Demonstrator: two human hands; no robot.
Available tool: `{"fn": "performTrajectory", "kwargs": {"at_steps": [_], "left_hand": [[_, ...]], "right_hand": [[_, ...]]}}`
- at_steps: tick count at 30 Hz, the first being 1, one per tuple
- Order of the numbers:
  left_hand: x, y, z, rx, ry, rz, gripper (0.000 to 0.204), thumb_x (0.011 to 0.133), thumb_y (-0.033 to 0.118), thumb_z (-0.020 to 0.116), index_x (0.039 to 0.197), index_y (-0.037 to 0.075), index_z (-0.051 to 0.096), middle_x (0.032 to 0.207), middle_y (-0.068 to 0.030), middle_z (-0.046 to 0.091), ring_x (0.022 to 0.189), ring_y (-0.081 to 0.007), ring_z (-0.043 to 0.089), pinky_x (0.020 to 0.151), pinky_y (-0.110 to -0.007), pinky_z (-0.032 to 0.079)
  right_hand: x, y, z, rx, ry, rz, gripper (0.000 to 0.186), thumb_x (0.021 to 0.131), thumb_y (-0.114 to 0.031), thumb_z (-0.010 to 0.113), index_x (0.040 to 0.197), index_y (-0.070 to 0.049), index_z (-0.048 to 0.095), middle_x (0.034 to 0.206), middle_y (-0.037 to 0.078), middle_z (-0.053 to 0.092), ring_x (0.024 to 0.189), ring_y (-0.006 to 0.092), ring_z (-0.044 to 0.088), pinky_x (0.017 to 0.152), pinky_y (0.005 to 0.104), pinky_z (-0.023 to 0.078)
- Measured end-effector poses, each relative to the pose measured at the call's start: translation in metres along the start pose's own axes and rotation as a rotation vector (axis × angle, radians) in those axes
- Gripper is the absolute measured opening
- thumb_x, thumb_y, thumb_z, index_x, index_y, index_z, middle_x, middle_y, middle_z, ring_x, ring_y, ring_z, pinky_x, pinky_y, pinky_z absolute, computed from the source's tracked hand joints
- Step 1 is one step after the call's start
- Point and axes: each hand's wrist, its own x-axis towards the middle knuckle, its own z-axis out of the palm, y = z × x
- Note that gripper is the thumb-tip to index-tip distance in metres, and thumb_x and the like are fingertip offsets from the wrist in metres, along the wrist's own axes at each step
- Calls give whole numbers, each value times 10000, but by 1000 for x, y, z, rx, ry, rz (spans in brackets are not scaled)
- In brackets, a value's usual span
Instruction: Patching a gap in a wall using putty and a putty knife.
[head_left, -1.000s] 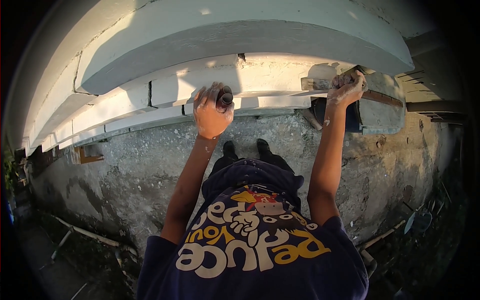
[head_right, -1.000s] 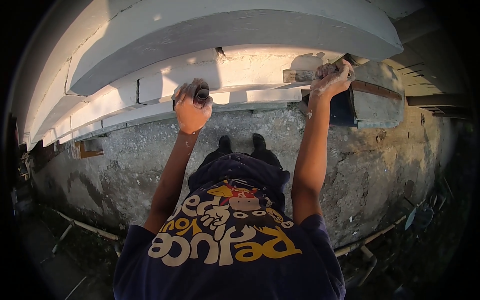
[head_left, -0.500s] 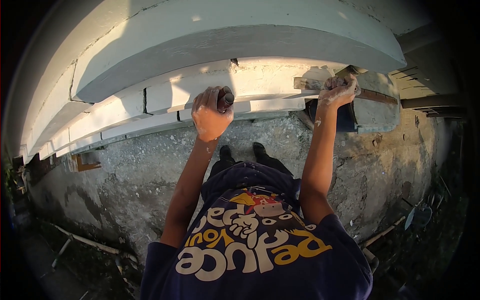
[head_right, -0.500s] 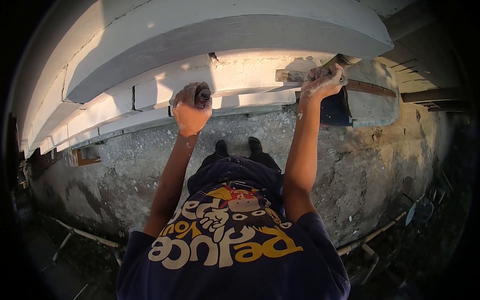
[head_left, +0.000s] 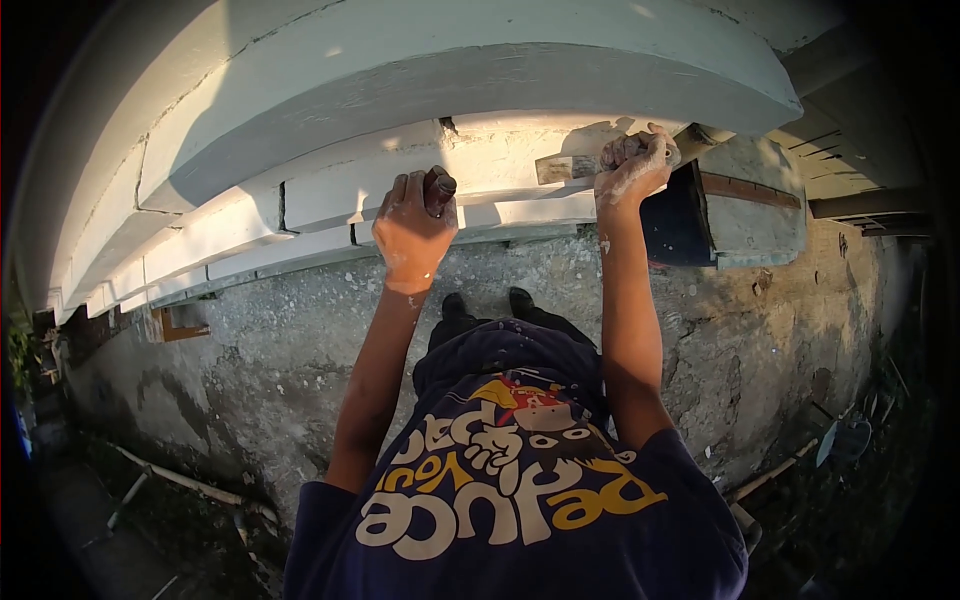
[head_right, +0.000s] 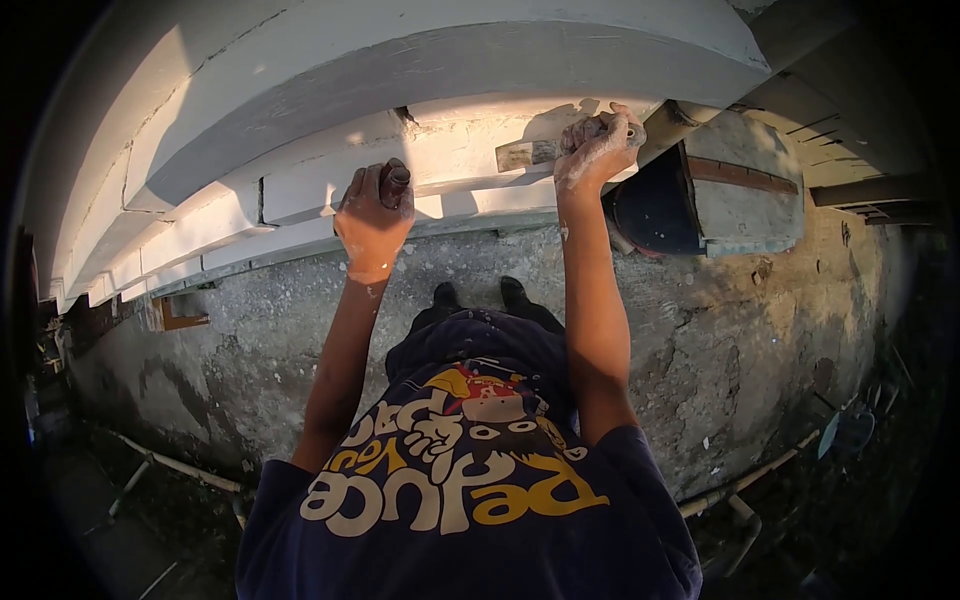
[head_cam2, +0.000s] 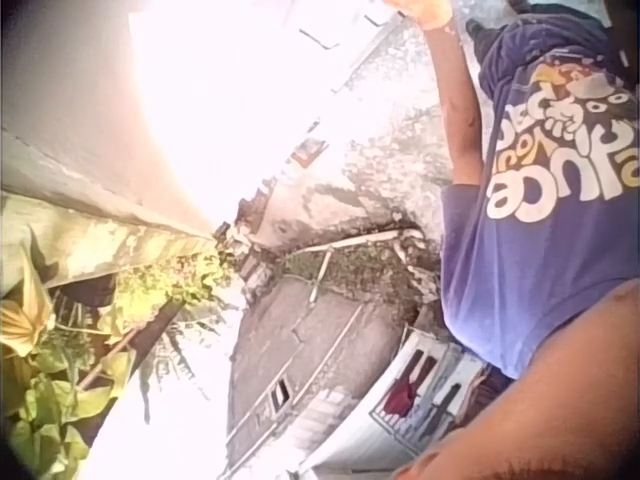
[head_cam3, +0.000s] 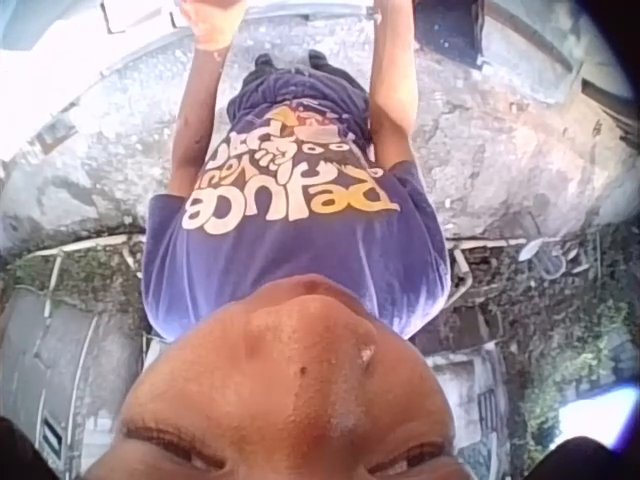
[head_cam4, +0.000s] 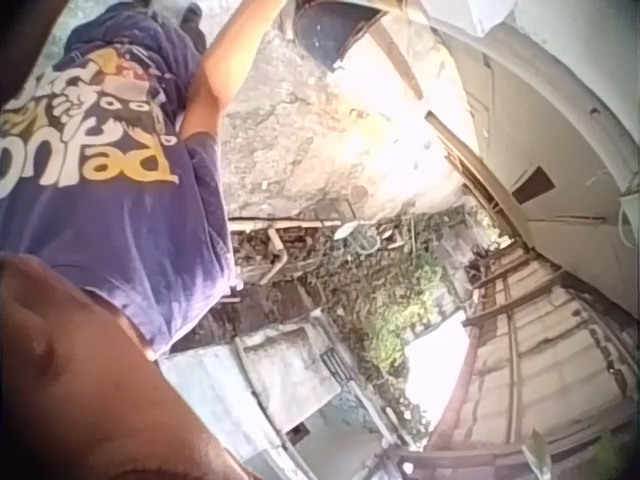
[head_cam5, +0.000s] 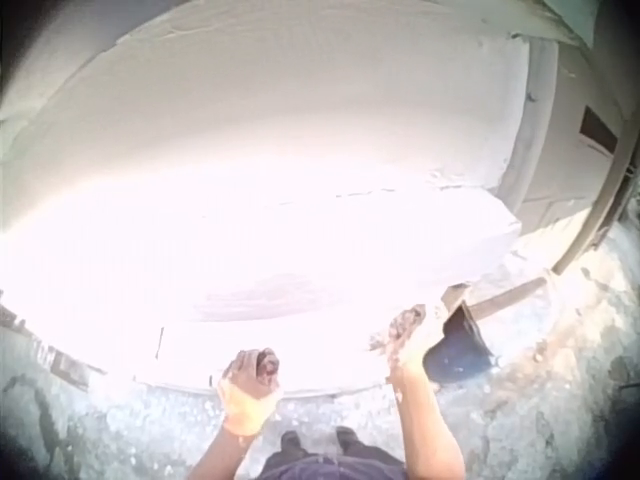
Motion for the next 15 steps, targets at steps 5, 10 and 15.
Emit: {"fn": "performTrajectory", "kwargs": {"at_steps": [5,10,15], "left_hand": [[-5,2,4,64,23,6,371,712,157,788,1072,122,704,948,-89,693,831,-345,712,727,-413,594],[-3,19,5,172,-58,1,400,715,160,801,1099,144,690,980,-81,648,853,-329,705,716,-408,594],[-9,12,-2,132,-74,28,375,737,156,802,1088,150,671,1001,-81,636,864,-330,701,717,-413,593]], "right_hand": [[39,-31,-13,53,30,72,79,950,-160,535,879,-125,544,597,-40,336,488,92,322,437,295,260],[-15,18,6,27,-80,37,36,929,-94,543,964,-105,539,631,12,409,456,121,334,407,305,290],[11,-5,-3,50,-65,151,26,939,-117,506,921,-106,522,617,3,369,478,124,334,441,305,322]]}}
